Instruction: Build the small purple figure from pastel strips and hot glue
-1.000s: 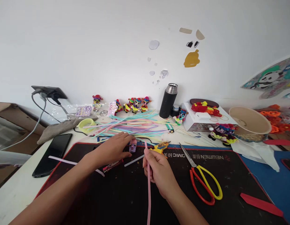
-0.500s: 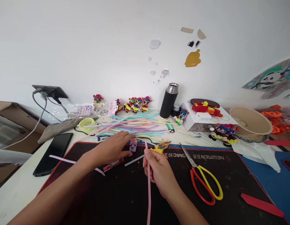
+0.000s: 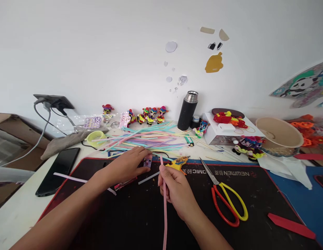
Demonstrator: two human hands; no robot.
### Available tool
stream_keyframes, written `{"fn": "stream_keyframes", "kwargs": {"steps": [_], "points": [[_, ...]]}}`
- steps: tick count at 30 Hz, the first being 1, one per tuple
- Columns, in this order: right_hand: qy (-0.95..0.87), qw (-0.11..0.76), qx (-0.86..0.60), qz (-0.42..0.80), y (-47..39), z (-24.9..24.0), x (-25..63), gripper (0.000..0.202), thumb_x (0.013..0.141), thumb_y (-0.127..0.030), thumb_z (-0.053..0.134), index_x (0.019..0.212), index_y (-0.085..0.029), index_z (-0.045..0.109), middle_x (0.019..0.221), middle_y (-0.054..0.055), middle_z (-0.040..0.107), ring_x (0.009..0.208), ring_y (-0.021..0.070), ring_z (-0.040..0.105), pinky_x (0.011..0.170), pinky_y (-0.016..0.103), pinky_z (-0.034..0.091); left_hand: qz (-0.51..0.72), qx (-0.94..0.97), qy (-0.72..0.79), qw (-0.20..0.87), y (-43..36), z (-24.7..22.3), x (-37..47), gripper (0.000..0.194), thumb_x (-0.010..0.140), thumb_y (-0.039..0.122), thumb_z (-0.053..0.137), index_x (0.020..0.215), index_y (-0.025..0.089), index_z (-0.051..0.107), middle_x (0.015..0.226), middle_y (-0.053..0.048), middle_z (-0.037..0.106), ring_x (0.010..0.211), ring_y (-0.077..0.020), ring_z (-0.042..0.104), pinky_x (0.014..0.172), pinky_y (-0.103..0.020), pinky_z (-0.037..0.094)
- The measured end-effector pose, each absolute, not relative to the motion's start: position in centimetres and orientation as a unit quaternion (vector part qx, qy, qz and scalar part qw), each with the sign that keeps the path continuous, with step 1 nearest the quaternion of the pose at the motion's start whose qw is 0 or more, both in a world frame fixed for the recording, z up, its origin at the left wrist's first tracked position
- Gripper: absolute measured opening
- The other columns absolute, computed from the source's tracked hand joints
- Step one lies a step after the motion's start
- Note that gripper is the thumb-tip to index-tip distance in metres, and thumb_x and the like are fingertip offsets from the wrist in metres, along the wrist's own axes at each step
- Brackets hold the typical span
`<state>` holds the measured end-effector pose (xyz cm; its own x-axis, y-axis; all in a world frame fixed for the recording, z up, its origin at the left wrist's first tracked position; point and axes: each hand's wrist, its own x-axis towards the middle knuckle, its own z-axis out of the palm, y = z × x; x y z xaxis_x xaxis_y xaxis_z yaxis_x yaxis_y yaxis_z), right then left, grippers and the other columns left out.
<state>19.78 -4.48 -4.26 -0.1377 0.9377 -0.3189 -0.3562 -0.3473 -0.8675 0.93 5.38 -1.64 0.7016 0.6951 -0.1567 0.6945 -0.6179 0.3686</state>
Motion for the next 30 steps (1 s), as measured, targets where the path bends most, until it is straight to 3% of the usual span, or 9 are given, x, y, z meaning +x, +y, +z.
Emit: {"fn": "stream_keyframes", "kwargs": {"steps": [16,24,30], "points": [[-0.334,0.466,-0.471,0.67,-4.4,-4.4,19.9,0.067,0.079,-0.084,0.068,0.063,-0.02,0.056,0.043,-0.009,0.038,0.039,0.0067,0.03,0.037,0.019,0.019,0.016,0.891,0.4,0.216,5.7,-2.3,0.7,0.032,0.099,0.032,0.061,0.129,0.022,0.062,0.133,-0.011,0.067,0.122,-0.0319,0.064,0.104,-0.045,0.05],[-0.343,0.458,-0.479,0.665,-4.5,-4.4,19.8,0.068,0.079,-0.085,0.067,0.063,-0.02,0.056,0.044,-0.008,0.039,0.04,0.0075,0.032,0.038,0.02,0.02,0.053,0.887,0.4,0.225,5.8,-1.9,0.2,0.048,0.096,0.041,0.068,0.14,0.025,0.059,0.138,-0.011,0.067,0.129,-0.0336,0.062,0.106,-0.047,0.051],[-0.348,0.468,-0.472,0.661,-4.3,-4.7,19.8,0.067,0.081,-0.084,0.066,0.064,-0.02,0.056,0.044,-0.009,0.038,0.038,0.0068,0.031,0.037,0.019,0.02,0.132,0.893,0.382,0.2,6.7,-1.8,1.3,0.027,0.106,0.035,0.051,0.119,0.021,0.071,0.12,-0.01,0.072,0.116,-0.0288,0.064,0.101,-0.043,0.051]]}}
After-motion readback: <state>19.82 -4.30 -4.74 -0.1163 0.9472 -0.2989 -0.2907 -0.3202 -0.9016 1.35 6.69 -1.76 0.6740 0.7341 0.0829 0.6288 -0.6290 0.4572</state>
